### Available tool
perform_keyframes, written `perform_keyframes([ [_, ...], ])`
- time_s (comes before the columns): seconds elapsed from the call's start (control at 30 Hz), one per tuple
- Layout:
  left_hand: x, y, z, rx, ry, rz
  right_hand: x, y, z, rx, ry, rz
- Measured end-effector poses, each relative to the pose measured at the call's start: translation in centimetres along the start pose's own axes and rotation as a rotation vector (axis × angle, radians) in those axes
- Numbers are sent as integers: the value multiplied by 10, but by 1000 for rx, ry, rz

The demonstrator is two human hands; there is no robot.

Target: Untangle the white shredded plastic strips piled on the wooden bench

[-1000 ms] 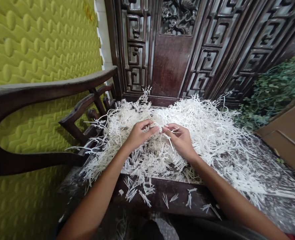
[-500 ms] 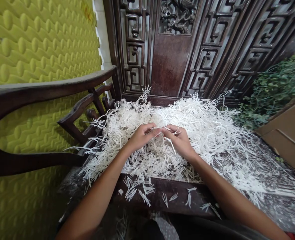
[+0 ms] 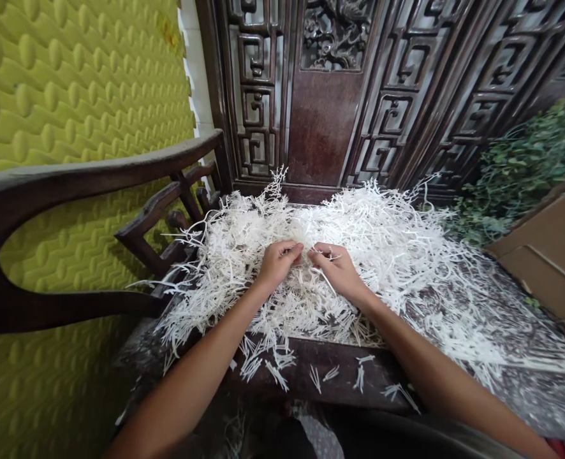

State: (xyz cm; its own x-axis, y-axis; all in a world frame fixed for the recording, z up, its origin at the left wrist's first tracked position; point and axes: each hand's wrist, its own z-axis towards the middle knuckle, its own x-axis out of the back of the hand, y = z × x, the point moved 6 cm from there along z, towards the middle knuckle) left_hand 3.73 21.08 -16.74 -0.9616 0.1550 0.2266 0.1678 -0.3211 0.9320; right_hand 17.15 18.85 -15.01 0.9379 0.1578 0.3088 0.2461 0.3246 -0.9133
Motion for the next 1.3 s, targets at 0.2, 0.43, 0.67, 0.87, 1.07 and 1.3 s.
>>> perform_keyframes([
  [0.2, -6, -14, 1, 61, 36, -115, 0, 3, 3, 7, 53, -15],
  [0.43, 26, -32, 8, 253, 279, -201, -8, -2, -8, -11, 24, 126],
  [0.67, 24, -14, 2, 143, 162, -142, -4, 15, -3, -142, 119, 353],
  [0.87, 16, 24, -2, -48, 73, -78, -3, 10, -2, -77, 105, 239],
  [1.07, 8, 33, -5, -148, 36, 120, -4, 9, -2, -59, 98, 275],
  [1.3, 3, 24, -3, -73, -97, 20, -6, 9, -2, -80, 77, 328],
])
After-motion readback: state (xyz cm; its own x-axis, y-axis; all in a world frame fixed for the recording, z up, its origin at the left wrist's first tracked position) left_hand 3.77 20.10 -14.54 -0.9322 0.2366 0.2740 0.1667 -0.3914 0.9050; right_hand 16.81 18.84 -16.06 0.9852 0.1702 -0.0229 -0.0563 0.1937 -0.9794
